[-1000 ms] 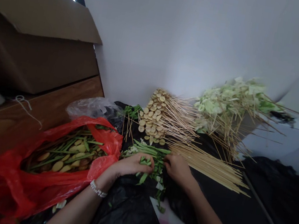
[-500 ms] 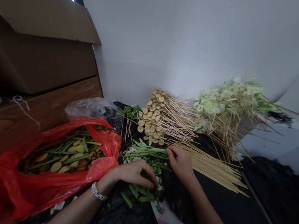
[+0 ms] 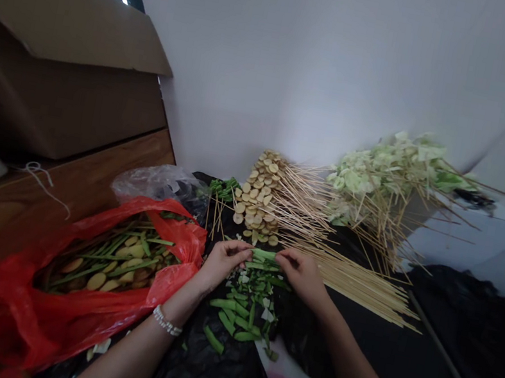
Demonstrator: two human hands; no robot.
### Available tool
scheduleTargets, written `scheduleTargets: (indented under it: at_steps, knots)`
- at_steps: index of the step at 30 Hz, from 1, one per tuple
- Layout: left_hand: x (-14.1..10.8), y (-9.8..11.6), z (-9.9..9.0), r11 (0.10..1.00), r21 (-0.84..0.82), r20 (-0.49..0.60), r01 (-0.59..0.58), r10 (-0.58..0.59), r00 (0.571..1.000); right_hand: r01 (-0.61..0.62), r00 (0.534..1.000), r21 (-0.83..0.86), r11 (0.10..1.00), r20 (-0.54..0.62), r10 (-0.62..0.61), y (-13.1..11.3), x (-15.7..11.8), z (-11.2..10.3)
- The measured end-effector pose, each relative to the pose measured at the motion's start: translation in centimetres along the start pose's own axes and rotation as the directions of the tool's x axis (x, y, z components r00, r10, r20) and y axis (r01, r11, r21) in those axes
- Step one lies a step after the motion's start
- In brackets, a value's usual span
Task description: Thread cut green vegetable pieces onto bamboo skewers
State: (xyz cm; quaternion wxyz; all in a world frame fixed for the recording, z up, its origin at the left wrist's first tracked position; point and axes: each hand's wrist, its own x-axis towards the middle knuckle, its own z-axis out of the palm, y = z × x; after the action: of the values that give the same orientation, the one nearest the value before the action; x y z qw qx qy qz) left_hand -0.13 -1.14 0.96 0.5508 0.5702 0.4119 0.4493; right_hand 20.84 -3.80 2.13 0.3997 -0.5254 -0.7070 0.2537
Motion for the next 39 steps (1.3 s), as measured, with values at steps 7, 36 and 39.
scheduleTargets:
  at_steps: [7,36,39]
  knots:
    - [-0.5,-0.6,0.6,0.884,0.389,0.106,-0.259,0.237,0.966,0.265,0.964,-0.411,0.872,0.118,-0.237,-0.4,-0.9,1.8]
    - [-0.7,-0.3,0.8,1.0,-0.009,0.173,0.019,-0.017,0.985,0.386,0.868,-0.293,0.875,-0.208,-0.452,-1.3,-1.6,3.2]
    - [-0.8,-0.4,1.0,0.995,-0.079,0.15,0.064,-0.051,0.987,0.332,0.888,-0.166,0.929,-0.278,-0.367,-1.7,-1.6,3.4]
